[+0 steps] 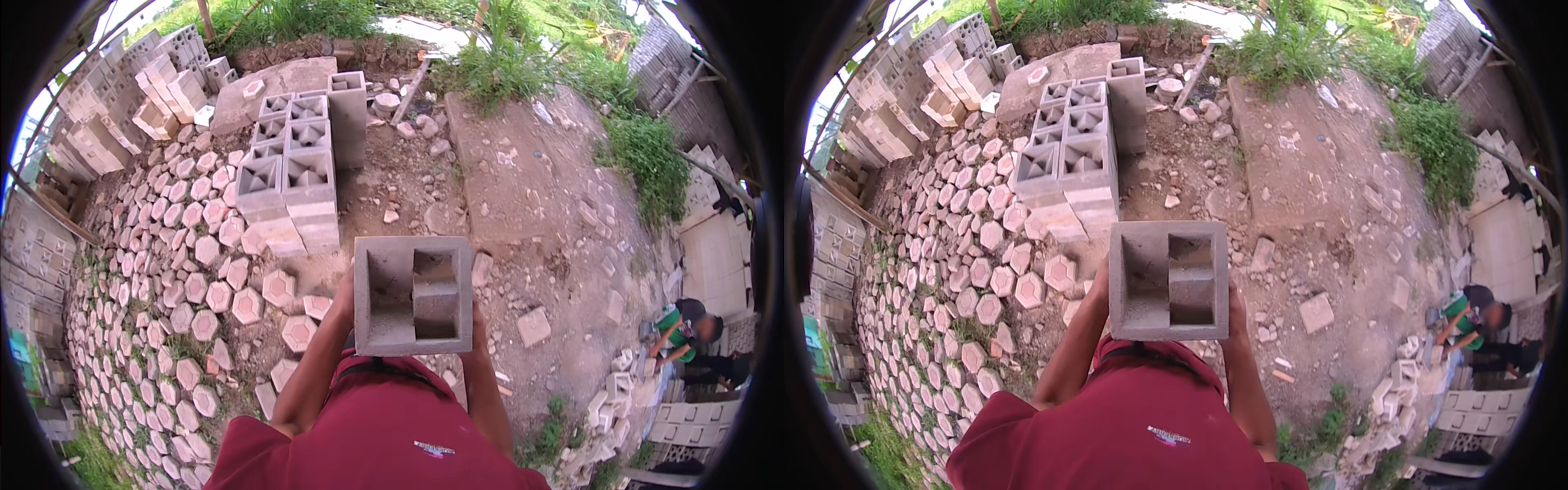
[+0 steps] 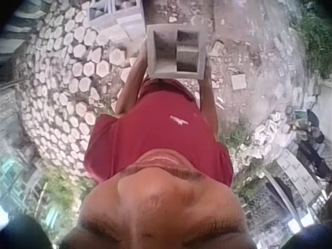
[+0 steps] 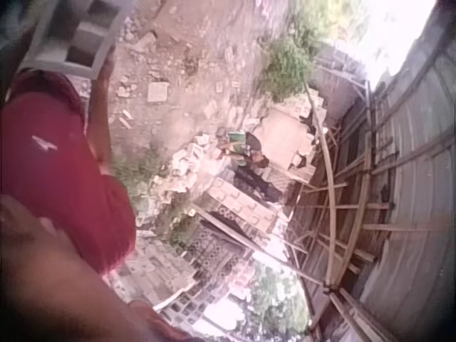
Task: The person picks up decorative concrete masonry blocks and stacks them onto a pile in an outdoor workspace.
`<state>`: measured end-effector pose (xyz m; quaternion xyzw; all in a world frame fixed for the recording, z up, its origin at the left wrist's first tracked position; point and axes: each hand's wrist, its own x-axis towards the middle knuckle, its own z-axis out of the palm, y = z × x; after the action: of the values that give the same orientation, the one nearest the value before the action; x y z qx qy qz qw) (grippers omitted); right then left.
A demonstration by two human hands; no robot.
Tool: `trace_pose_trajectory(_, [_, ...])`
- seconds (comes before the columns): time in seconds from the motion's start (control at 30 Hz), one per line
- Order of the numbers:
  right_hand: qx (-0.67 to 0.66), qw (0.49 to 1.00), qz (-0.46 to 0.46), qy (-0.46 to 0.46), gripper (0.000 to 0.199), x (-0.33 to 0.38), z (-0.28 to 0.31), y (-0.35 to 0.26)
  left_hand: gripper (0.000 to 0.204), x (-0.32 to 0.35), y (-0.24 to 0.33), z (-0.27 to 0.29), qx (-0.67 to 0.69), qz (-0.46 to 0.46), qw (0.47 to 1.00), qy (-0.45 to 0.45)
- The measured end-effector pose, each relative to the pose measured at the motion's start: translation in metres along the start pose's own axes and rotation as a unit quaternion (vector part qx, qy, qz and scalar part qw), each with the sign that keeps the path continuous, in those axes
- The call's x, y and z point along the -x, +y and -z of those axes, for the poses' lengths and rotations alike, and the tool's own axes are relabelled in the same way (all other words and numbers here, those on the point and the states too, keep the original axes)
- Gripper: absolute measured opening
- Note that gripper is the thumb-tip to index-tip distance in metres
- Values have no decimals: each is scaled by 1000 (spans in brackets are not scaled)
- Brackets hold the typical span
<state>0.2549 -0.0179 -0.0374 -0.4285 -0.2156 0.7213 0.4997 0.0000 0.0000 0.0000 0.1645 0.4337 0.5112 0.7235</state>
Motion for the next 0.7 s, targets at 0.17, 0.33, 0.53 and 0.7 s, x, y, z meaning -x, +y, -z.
trace_pose_trajectory(0.17, [40, 999, 1, 30, 47, -151, -47, -71, 52, -135, 79, -25, -61, -74, 995, 30])
trace_pose_trajectory(0.33, [-27, 999, -7, -17, 47, -302, -74, -114, 49, -262, 164, -41, -48, -76, 996, 28])
trace_pose_trajectory(0.53, [-77, 995, -41, -52, 47, -430, -113, -173, 57, -387, 218, -55, -12, -58, 996, 64])
trace_pose_trajectory(0.7, [-2, 995, -53, -83, 42, -573, -116, -212, 64, -496, 265, -63, 16, -95, 994, 57])
